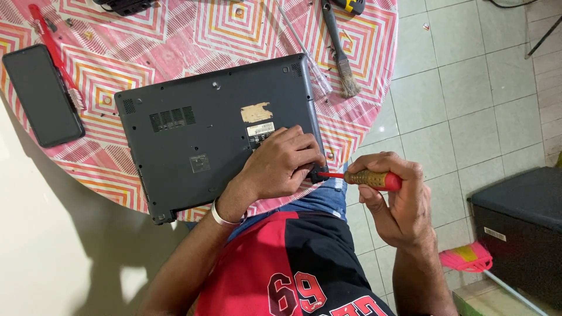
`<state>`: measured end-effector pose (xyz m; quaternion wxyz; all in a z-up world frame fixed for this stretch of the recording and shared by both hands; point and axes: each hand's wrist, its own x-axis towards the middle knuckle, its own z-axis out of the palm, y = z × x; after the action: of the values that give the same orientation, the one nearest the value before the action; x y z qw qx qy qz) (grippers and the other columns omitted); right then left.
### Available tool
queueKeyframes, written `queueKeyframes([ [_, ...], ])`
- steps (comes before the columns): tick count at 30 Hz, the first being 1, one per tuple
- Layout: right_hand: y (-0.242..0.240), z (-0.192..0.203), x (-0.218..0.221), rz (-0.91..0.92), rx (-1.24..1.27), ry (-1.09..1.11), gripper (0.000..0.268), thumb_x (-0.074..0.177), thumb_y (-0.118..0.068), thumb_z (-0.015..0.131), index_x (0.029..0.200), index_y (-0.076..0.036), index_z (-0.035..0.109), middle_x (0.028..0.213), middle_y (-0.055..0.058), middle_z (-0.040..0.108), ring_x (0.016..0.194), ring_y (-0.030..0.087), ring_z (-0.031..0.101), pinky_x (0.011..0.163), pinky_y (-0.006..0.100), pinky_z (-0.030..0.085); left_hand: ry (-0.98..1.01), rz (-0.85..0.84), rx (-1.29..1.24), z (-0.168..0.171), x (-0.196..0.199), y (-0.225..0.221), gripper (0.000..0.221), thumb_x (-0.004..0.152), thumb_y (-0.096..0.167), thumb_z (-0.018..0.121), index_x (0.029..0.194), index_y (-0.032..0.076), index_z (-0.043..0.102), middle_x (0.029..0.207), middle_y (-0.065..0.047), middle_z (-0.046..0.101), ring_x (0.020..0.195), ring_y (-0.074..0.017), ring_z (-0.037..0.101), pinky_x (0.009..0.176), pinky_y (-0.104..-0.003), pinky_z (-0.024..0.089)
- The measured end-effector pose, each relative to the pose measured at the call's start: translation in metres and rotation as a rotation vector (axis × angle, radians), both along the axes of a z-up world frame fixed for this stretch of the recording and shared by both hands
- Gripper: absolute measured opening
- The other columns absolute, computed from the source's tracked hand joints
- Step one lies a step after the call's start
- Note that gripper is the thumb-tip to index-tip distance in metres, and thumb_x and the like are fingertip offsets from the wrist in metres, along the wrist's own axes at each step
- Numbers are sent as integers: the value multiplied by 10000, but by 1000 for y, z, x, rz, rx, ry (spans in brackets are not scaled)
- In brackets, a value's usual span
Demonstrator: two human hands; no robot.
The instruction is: Removing and reattaching the back cover of a laptop using a screwdriver and prying tools.
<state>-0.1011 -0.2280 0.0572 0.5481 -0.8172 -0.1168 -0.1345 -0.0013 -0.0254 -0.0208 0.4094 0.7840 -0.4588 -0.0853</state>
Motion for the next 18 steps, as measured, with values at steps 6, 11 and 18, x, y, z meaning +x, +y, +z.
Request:
queueKeyframes([
  [6, -7, -7, -3, -2, 41, 12, 271, 1023, -193, 558, 1146, 20, 444, 992, 232, 692, 731, 186, 635, 518, 254, 550, -20, 6, 1, -8, 0, 0, 121, 894, 146, 592, 935, 200, 692, 933, -33, 644, 936, -249, 593, 929, -401, 513],
  [11, -2, -3, 0, 5, 35, 5, 259, 1029, -182, 555, 1142, 25, 448, 970, 225, 692, 681, 185, 631, 531, 277, 560, 13, 0, 9, -8, 0, 1, 138, 890, 146, 588, 948, 202, 700, 933, -42, 647, 936, -252, 594, 941, -405, 509],
  [18, -6, -7, 1, -28, -266, -156, 357, 896, -67, 766, 1138, 54, 533, 990, 228, 729, 769, 320, 711, 624, 406, 574, 21, -9, 2, -6, -1, 1, 151, 890, 158, 595, 962, 204, 719, 944, -50, 662, 940, -253, 599, 957, -408, 507],
])
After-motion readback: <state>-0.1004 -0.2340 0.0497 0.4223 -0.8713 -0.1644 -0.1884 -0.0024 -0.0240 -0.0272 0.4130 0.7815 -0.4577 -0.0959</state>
